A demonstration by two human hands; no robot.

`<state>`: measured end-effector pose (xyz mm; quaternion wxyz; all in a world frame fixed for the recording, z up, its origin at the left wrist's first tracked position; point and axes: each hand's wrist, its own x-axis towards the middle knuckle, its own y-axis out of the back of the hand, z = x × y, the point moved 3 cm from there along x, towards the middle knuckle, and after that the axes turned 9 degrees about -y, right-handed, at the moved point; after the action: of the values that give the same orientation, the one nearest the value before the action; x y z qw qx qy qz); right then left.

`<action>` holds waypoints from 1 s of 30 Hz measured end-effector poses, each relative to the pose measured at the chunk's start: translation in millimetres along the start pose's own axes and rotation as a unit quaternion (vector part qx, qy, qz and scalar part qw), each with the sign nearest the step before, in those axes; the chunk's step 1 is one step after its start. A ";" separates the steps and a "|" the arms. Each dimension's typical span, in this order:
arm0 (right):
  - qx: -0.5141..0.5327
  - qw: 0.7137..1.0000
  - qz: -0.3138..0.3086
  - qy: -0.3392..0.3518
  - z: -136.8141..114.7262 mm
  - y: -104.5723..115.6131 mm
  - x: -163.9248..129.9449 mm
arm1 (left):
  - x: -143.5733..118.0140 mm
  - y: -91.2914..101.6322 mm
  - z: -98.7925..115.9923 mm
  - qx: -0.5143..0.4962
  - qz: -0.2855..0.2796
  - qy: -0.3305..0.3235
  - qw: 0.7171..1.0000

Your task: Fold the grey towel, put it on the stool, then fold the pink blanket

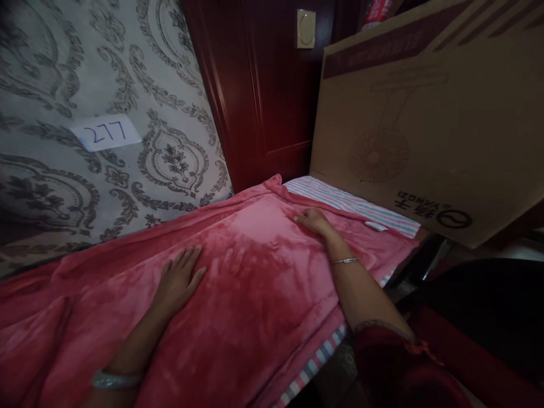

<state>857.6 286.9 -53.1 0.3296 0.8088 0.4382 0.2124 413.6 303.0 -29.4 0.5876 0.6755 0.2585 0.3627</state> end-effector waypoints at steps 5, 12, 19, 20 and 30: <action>-0.099 0.995 0.029 -0.016 -5.6 -3.1 -0.8 | 1.2 1.0 0.9 0.021 -0.022 0.005 1.000; -0.157 0.986 0.047 -0.014 -14.5 -1.5 -16.5 | 0.1 4.3 5.5 0.024 -0.044 0.034 0.998; -0.214 0.970 0.114 0.034 -44.7 -4.6 -32.9 | -2.6 0.8 6.2 0.009 -0.048 0.055 0.997; -0.220 0.965 0.110 0.090 -56.0 -9.8 -32.2 | -2.9 0.2 5.9 0.006 -0.045 0.052 0.998; -0.090 0.992 -0.001 0.090 -99.9 -68.3 47.8 | -5.6 -2.2 3.0 -0.018 -0.016 0.035 0.999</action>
<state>780.7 389.3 -30.4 0.3608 0.7529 0.4460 0.3226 412.7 297.2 -32.8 0.5961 0.6478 0.2828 0.3810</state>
